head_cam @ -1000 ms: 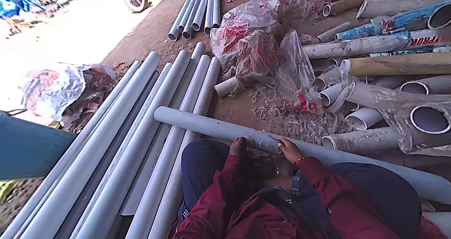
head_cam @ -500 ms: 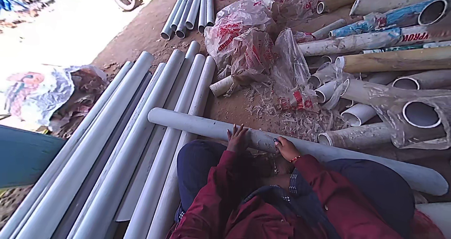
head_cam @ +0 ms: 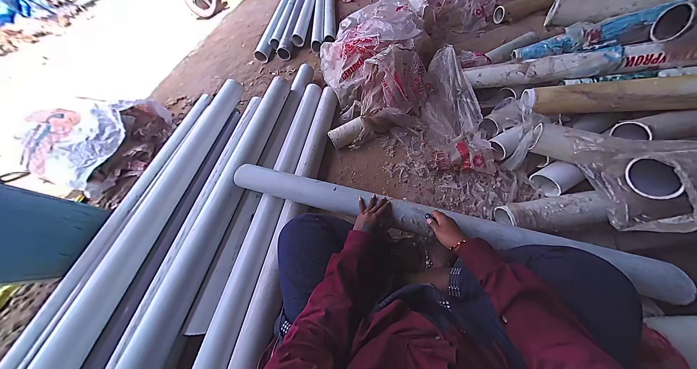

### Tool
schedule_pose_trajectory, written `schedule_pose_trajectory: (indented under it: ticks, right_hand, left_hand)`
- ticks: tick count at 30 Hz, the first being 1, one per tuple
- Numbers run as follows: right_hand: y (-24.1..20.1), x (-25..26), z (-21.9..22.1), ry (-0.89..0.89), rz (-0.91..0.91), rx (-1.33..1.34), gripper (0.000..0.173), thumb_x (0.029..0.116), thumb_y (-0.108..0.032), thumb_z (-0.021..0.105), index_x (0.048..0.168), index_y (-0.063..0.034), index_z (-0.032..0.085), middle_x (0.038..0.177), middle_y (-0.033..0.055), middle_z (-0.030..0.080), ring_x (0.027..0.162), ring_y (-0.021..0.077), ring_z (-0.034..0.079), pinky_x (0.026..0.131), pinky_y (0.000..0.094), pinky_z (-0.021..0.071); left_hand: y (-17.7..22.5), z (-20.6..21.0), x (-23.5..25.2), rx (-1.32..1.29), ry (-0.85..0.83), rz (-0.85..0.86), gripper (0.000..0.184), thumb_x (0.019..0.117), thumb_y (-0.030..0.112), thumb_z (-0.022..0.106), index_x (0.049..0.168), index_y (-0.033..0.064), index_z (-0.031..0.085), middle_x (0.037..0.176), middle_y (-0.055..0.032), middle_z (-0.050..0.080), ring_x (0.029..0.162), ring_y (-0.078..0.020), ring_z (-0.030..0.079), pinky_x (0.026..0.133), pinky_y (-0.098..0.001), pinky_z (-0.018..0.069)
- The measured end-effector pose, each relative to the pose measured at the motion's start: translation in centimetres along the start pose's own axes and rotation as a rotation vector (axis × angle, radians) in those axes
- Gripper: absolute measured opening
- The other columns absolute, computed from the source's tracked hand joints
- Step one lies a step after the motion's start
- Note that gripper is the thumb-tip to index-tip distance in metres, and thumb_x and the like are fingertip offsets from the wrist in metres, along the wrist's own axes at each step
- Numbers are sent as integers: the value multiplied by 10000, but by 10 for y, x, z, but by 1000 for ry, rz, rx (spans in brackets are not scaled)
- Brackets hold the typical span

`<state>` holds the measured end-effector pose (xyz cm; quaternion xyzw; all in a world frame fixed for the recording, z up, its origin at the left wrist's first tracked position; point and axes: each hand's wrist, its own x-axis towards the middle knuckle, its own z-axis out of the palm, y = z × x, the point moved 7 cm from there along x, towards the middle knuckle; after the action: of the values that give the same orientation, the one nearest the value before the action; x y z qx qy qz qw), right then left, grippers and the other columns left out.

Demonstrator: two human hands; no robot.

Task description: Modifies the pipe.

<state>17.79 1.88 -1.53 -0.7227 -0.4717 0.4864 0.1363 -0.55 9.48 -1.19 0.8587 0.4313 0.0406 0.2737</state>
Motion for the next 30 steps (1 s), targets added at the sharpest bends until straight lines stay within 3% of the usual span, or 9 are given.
schedule_pose_trajectory:
  ticks: [9, 14, 16, 20, 26, 30]
  right_hand:
    - [-1, 1, 0, 2, 1, -9, 329, 1120, -116, 390, 1316, 113, 523, 1286, 293, 586, 1117, 354, 647, 1016, 458, 487]
    - [0, -1, 0, 13, -4, -1, 335, 1119, -113, 393, 1326, 118, 521, 1283, 301, 589, 1113, 368, 648, 1014, 467, 490]
    - [1, -1, -1, 19, -4, 3, 333, 1119, -113, 394, 1323, 116, 524, 1275, 300, 593, 1103, 370, 651, 1010, 470, 492]
    - [0, 1, 0, 16, -11, -2, 330, 1118, -120, 404, 1314, 113, 531, 1274, 301, 595, 1107, 367, 652, 1011, 472, 493]
    - [0, 1, -1, 21, -5, -14, 329, 1117, -114, 407, 1317, 115, 531, 1299, 301, 585, 1129, 370, 645, 1023, 468, 487]
    - [0, 0, 0, 15, -9, -15, 336, 1115, -112, 409, 1328, 119, 527, 1314, 307, 578, 1162, 382, 632, 1037, 477, 479]
  left_hand:
    - [2, 2, 1, 23, 9, 10, 472, 966, 163, 661, 1421, 50, 610, 1543, -139, 513, 1520, -423, 315, 1200, -716, 15]
    - [-2, -4, 1, -78, 176, 95, 305, 1001, 21, 562, 1261, 5, 720, 1380, -164, 653, 1398, -426, 507, 1207, -692, 165]
    - [-1, -6, 0, -123, 166, 103, 302, 988, 34, 587, 1258, -11, 715, 1384, -174, 649, 1410, -422, 494, 1217, -684, 141]
    - [-1, -2, -1, -54, 51, 88, 485, 939, 171, 695, 1389, 3, 624, 1497, -165, 557, 1496, -431, 360, 1211, -704, 39]
    - [-2, 2, 0, -57, 120, 117, 397, 929, 140, 707, 1305, 14, 695, 1438, -167, 608, 1447, -465, 424, 1191, -734, 73]
    - [-1, -1, 0, -80, 137, 105, 319, 972, 74, 627, 1271, 5, 715, 1409, -165, 631, 1429, -445, 459, 1204, -713, 100]
